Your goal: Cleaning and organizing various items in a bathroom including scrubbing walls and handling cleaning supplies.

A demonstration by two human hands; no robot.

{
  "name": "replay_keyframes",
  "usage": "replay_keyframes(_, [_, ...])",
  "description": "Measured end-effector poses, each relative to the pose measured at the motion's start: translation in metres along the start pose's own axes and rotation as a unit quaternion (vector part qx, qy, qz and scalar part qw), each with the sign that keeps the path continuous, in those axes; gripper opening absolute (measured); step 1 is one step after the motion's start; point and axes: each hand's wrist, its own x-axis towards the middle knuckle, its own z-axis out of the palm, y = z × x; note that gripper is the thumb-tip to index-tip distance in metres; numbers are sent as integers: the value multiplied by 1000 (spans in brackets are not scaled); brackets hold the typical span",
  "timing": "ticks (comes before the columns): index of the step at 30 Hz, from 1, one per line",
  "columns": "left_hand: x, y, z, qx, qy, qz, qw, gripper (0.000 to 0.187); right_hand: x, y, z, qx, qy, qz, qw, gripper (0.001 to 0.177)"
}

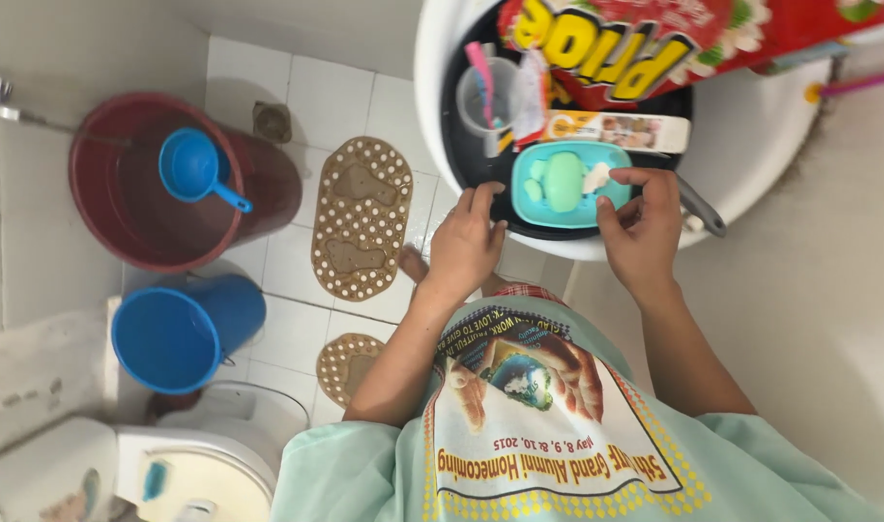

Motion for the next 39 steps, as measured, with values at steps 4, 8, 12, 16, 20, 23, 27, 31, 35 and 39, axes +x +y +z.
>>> replay_keyframes(4, [-22,-23,-25,-40,81,-4,996,50,14,-41,36,14,-64,-36,997,28])
replay_keyframes(8, [-57,-62,-65,-49,172,-27,984,54,22,-82,97,52,-149,-117,980,21])
replay_keyframes(12, [-103,-113,-100,-40,222,-108,968,56,16,-126,165,52,-248,-137,958,22])
replay_keyframes(16, [-154,-166,-131,-40,288,-135,947,54,1,-171,232,51,-322,-146,934,19])
replay_keyframes(20, [-203,-218,-149,-78,263,-272,922,40,-21,-190,298,-53,-400,-176,898,22])
replay_keyframes(23, [-235,-260,-153,-76,254,-325,908,39,-36,-187,340,-93,-451,-187,868,27])
replay_keyframes(27, [-261,-291,-164,-54,225,-367,901,44,-51,-186,372,-147,-488,-185,840,29])
replay_keyframes(31, [-262,-309,-183,-93,217,-393,889,43,-51,-191,393,-170,-500,-176,831,28])
replay_keyframes(35, [-252,-322,-193,-104,243,-393,881,43,-41,-194,418,-192,-509,-189,818,22])
replay_keyframes(39, [-247,-338,-211,-132,237,-403,874,43,-31,-209,459,-202,-524,-197,803,22])
